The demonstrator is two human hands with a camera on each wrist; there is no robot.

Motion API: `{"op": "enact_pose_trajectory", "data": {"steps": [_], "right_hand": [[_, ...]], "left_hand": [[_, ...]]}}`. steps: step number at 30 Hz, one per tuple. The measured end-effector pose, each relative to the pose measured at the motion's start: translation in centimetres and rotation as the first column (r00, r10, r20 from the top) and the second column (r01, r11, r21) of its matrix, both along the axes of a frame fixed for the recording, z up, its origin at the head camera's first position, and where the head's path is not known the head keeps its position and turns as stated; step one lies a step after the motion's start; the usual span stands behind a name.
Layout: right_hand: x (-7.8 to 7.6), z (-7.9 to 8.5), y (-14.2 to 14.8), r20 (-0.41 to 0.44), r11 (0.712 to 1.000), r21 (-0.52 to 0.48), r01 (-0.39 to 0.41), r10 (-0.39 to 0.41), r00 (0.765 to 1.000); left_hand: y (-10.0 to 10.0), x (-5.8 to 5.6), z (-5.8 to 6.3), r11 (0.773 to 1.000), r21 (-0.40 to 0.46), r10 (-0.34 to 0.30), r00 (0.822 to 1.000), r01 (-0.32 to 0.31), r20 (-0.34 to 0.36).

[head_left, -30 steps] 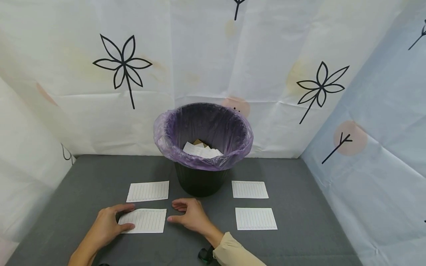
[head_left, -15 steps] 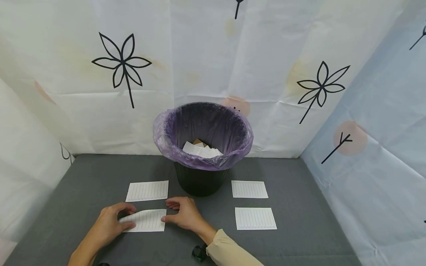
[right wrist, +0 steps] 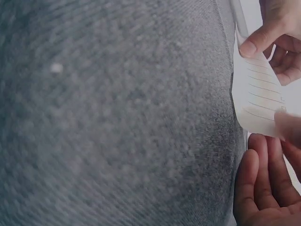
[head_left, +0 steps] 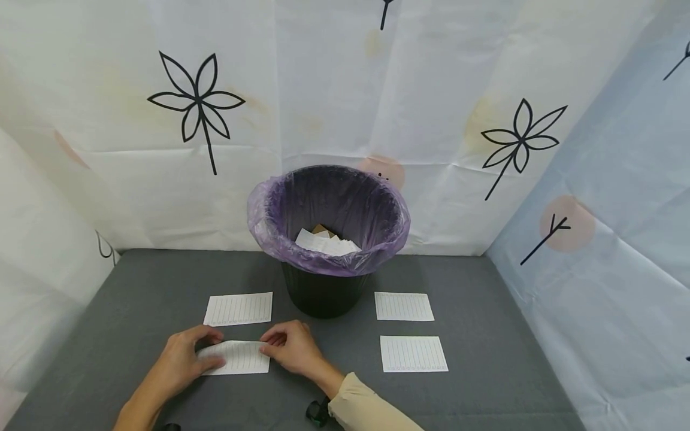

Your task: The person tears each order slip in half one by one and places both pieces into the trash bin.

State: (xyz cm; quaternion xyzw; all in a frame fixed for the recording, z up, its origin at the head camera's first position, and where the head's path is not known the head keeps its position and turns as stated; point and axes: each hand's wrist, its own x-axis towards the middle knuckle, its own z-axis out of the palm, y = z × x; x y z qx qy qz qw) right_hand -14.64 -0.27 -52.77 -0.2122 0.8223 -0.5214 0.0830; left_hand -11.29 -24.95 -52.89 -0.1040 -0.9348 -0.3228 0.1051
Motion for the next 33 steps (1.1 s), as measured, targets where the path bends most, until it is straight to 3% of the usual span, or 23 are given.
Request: {"op": "enact_pose_trajectory", "data": {"steps": [7, 12, 17, 22, 25, 33], "right_hand": [[0.3, 0.4, 0.2, -0.079, 0.999, -0.002, 0.032, -0.032, 0.996], [0.4, 1.1, 0.9, -0.09, 1.0, 0.0, 0.018, -0.017, 0.996], [0.4, 1.4, 1.5, -0.1, 1.0, -0.017, 0.013, -0.015, 0.995], [0.3, 1.6, 2.4, -0.1, 0.999, -0.03, 0.014, -0.017, 0.995], [0.3, 1.7, 3.0, -0.08, 0.999, -0.05, 0.021, -0.025, 0.996], [0.3, 2.7, 5.0, -0.061, 0.993, -0.117, 0.027, -0.035, 0.998]], "left_hand": [[0.1, -0.3, 0.1, 0.997, 0.073, -0.005, 1.0, 0.006, -0.007], [0.1, -0.8, 0.7, 0.995, 0.104, -0.001, 0.995, -0.009, 0.095], [0.2, -1.1, 1.4, 0.962, 0.269, -0.107, 0.976, 0.054, 0.189], [0.8, -1.2, 2.0, 0.914, 0.373, -0.231, 0.961, 0.161, 0.153], [1.4, -1.3, 2.3, 0.906, 0.382, -0.252, 0.958, 0.183, 0.139], [3.7, -1.1, 3.3, 0.91, 0.373, -0.232, 0.968, 0.183, 0.091]]}}
